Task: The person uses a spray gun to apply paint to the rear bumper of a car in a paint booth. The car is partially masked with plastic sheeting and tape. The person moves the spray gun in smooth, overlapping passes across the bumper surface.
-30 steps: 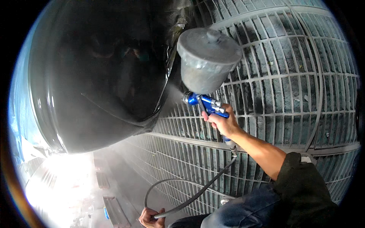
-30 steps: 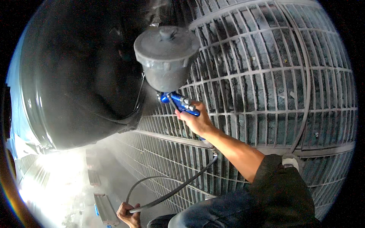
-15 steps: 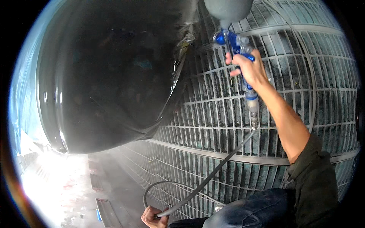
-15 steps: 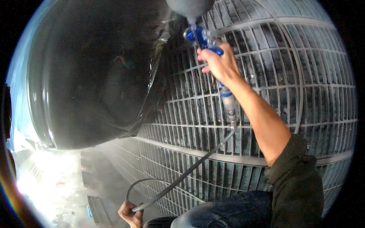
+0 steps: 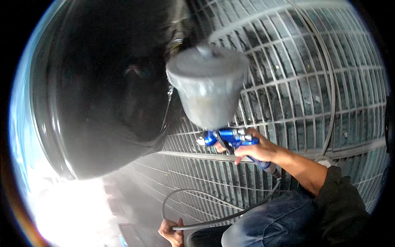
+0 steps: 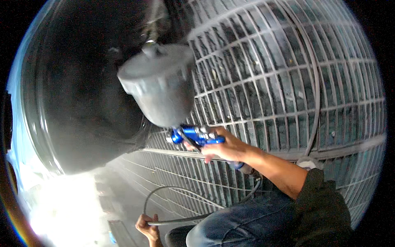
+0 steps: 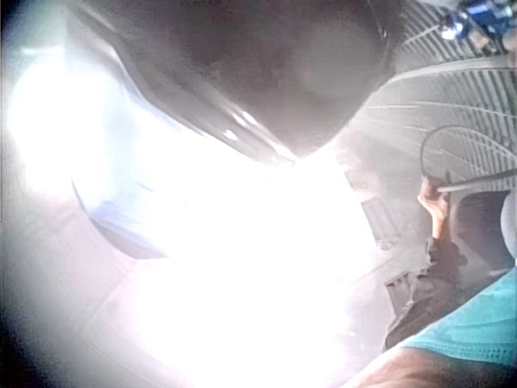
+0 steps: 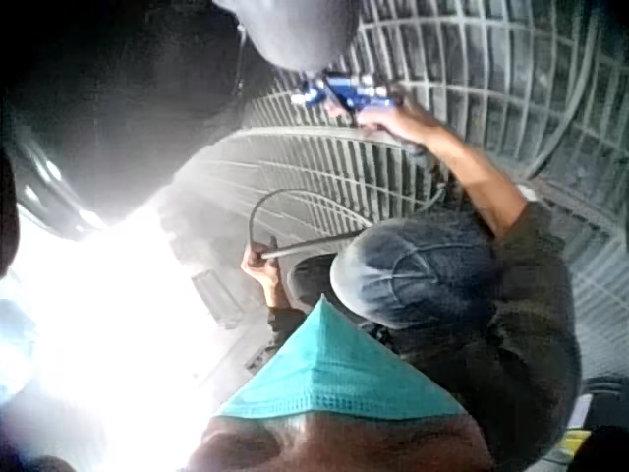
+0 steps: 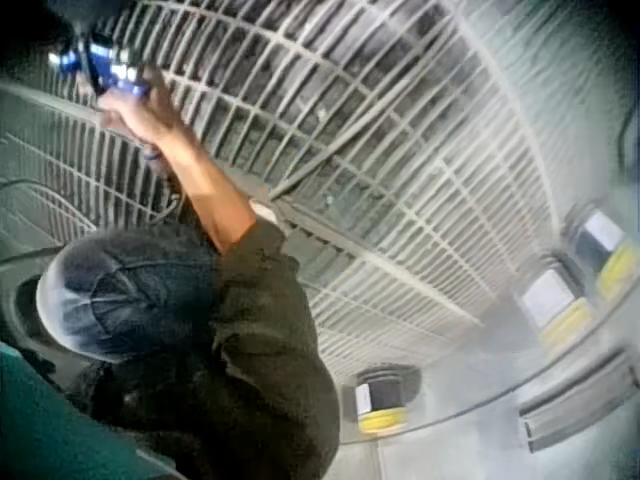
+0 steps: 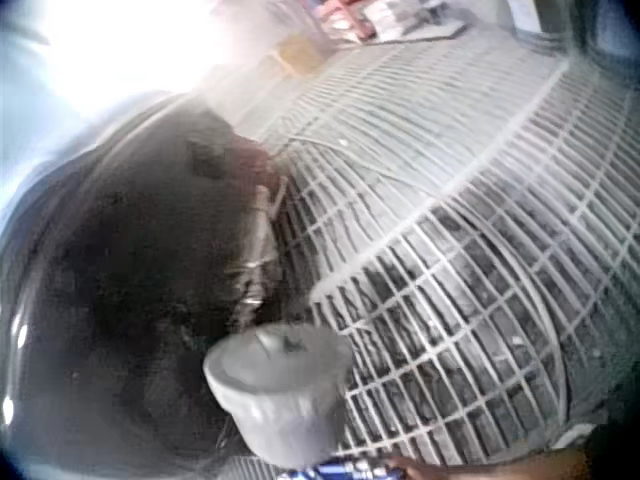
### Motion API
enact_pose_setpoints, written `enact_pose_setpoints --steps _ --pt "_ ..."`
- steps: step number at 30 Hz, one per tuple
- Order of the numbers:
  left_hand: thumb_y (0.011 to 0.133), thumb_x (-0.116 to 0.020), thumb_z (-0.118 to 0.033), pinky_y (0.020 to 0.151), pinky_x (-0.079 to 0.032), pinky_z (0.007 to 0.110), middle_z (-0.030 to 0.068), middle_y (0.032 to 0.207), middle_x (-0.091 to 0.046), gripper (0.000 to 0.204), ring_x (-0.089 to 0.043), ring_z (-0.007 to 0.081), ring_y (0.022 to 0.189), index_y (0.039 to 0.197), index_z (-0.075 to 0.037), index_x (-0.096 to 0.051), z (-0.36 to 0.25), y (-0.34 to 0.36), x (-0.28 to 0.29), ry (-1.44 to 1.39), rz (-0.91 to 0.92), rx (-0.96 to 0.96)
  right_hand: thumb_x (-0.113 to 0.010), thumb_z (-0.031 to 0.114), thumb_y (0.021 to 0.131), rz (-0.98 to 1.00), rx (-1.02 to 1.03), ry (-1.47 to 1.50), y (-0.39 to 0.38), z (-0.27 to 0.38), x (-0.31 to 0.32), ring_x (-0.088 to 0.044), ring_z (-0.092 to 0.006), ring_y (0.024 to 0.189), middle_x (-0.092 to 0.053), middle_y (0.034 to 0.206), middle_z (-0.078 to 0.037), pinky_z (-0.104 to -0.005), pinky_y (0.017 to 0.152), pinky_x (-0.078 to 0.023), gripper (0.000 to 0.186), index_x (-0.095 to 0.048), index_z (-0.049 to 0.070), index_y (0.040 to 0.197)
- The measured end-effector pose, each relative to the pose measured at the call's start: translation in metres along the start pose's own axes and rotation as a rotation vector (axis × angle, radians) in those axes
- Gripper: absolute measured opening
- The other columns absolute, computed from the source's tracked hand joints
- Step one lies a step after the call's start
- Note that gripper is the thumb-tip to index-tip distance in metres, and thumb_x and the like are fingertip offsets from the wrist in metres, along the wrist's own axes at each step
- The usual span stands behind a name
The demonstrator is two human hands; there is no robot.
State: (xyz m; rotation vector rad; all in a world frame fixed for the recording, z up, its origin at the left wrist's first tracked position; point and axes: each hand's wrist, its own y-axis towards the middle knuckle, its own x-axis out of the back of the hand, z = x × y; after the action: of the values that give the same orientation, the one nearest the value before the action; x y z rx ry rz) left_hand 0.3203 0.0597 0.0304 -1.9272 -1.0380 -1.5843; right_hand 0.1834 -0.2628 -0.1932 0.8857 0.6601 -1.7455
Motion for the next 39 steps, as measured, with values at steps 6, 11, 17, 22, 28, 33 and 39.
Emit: enact_pose_setpoints --steps 6,11,17,22,28,33,39 --pt "0.066 -0.079 -0.014 0.050 -0.026 0.028 -0.0030 0.053 -0.040 0.036 -0.035 0.0087 0.053 0.054 -0.004 -0.046 0.020 -0.024 -0.003 0.085 0.126 0.230 -0.056 0.005 0.088 -0.165 -0.106 0.195 -0.053 -0.052 0.030 -0.062 -0.0138 0.100 -0.065 0.108 -0.007 -0.0264 0.070 -0.057 0.039 -0.054 0.005 0.127" --pt "0.070 -0.078 -0.020 0.048 -0.020 0.030 -0.0043 0.051 -0.032 0.045 -0.029 0.0088 0.054 0.052 -0.004 -0.040 0.012 -0.030 -0.005 0.224 0.107 0.281 -0.057 0.007 0.086 -0.289 0.023 0.261 -0.041 -0.037 0.067 -0.065 -0.0189 0.100 -0.065 0.113 -0.012 -0.0264 0.062 -0.061 0.039 -0.054 -0.001 0.124" --pt "0.073 -0.070 -0.022 0.047 -0.023 0.030 -0.0041 0.052 -0.035 0.041 -0.031 0.0085 0.053 0.052 -0.003 -0.041 0.004 -0.041 0.007 0.294 0.003 0.389 -0.057 0.009 0.082 -0.361 0.167 0.305 0.028 0.023 0.114 -0.066 -0.0172 0.093 -0.068 0.104 -0.011 -0.0288 0.058 -0.058 0.040 -0.057 0.004 0.122" --pt "0.075 -0.067 -0.017 0.050 -0.033 0.028 -0.0004 0.056 -0.046 0.029 -0.039 0.0086 0.056 0.059 0.002 -0.051 0.010 -0.052 0.013 0.151 -0.075 0.364 -0.056 0.011 0.080 -0.448 0.335 0.288 0.087 0.074 0.137 -0.067 -0.0184 0.092 -0.069 0.101 -0.011 -0.0300 0.058 -0.056 0.035 -0.062 0.001 0.113" --pt "0.074 -0.077 -0.027 0.045 -0.029 0.033 0.0054 0.047 -0.038 0.044 -0.035 0.0104 0.050 0.054 0.001 -0.048 0.007 -0.061 0.013 0.276 0.046 0.459 -0.051 0.017 0.084 -0.233 -0.056 0.204 0.049 0.048 0.103 -0.059 -0.0191 0.113 -0.061 0.124 -0.011 -0.0312 0.065 -0.052 0.047 -0.054 0.003 0.129" --pt "0.072 -0.079 -0.024 0.045 -0.028 0.029 0.0000 0.050 -0.038 0.043 -0.036 0.0056 0.053 0.054 -0.001 -0.048 -0.017 -0.043 0.025 0.068 0.087 0.446 -0.059 0.024 0.082 -0.075 -0.078 0.169 -0.015 0.038 0.040 -0.054 -0.0318 0.122 -0.050 0.136 -0.020 -0.0327 0.062 -0.062 0.070 -0.033 0.000 0.143" --pt "0.080 -0.072 -0.011 0.046 -0.023 0.027 -0.0065 0.054 -0.038 0.040 -0.034 0.0035 0.055 0.052 -0.006 -0.044 0.020 -0.070 0.026 -0.226 -0.261 0.574 -0.049 0.015 0.092 -0.199 -0.103 0.070 -0.016 0.028 -0.009 -0.061 -0.0273 0.108 -0.059 0.121 -0.016 -0.0329 0.056 -0.061 0.043 -0.045 0.001 0.133"
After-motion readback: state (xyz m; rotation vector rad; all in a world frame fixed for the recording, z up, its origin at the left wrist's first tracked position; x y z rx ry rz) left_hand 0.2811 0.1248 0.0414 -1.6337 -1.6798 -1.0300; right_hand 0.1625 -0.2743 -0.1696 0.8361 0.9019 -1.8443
